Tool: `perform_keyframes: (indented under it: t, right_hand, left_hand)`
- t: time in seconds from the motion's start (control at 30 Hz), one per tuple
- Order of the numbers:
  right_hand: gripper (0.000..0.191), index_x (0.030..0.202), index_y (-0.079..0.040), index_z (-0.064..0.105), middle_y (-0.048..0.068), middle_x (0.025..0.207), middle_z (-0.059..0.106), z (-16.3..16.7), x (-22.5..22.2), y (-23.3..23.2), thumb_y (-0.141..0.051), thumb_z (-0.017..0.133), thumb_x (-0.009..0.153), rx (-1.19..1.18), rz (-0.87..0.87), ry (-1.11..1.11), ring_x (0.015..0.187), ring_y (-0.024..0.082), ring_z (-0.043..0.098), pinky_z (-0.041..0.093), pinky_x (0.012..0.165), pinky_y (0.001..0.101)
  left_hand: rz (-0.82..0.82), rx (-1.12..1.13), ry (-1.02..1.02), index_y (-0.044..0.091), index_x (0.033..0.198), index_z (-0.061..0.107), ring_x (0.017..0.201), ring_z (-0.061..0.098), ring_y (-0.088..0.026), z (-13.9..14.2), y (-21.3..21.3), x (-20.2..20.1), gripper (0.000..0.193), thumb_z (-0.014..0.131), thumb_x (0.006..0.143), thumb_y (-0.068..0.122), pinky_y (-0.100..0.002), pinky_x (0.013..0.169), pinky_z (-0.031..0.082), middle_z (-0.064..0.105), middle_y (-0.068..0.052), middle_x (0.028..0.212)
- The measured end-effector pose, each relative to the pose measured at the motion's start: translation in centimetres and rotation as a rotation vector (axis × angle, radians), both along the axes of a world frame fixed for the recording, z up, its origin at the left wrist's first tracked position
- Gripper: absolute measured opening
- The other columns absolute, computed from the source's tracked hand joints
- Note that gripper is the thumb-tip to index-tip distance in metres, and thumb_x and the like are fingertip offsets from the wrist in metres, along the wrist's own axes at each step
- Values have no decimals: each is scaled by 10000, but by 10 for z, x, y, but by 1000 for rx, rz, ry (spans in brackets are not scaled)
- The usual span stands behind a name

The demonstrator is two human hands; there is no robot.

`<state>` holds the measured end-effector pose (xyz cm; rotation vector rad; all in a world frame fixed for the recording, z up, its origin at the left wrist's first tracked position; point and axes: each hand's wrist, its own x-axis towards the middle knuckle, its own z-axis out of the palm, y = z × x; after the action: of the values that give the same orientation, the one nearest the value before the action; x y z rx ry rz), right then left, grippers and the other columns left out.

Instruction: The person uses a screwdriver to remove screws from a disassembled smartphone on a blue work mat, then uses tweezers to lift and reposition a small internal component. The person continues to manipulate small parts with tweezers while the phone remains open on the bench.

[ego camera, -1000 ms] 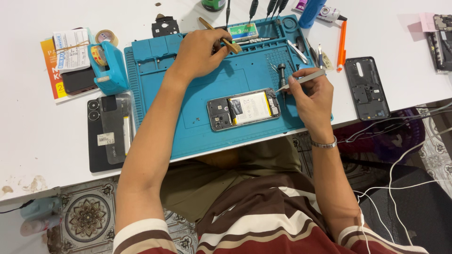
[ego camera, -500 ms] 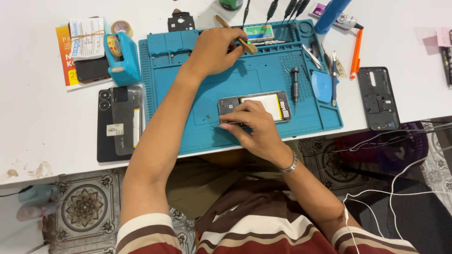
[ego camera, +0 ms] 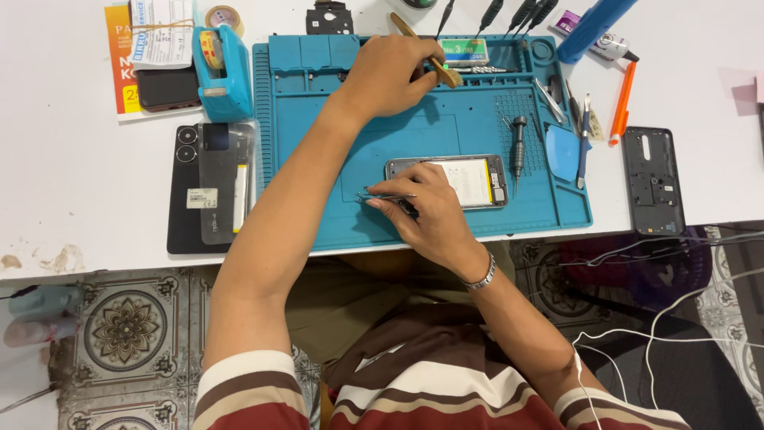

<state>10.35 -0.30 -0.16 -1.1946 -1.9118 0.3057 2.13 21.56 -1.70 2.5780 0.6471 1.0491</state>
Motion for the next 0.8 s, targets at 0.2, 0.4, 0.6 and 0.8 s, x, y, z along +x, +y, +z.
perform_keyframes:
  t: [0.2,0.4,0.6,0.8]
  right_hand:
    - [217,1053,-116,773,42,896,642,-2,1,-5,-132,852,852,25,-16,-38,888,239,554,471,807,371]
    - [214,1044,-121,778,38,890,640,-7,2,-4,-125,859,845,16,-25,-35,875,237,551,473,788,360]
    - [199,1030,-122,770,44,890,659,-8,1,-4,-111,851,849,27,-11,-14,887,241,584,492,807,362]
    - [197,1016,-109,766,48,887,678,-6,4,-5,-100,853,840,1,22,24,855,238,600,492,803,366]
  left_hand:
    - [8,2,14,105,1072,759,632,707,-247,0,0,1,212,747,868,160,-412,664,542,738,-56,722]
    - [11,2,14,102,1068,760,634,712,-244,0,0,1,206,751,874,169,-415,680,546,740,-56,720]
    - [15,10,19,99,1050,764,652,717,-252,1,0,0,195,761,871,177,-416,675,551,743,-60,736]
    - [15,15,17,97,1055,764,642,719,-242,2,0,0,200,760,870,174,-408,687,556,745,-56,731]
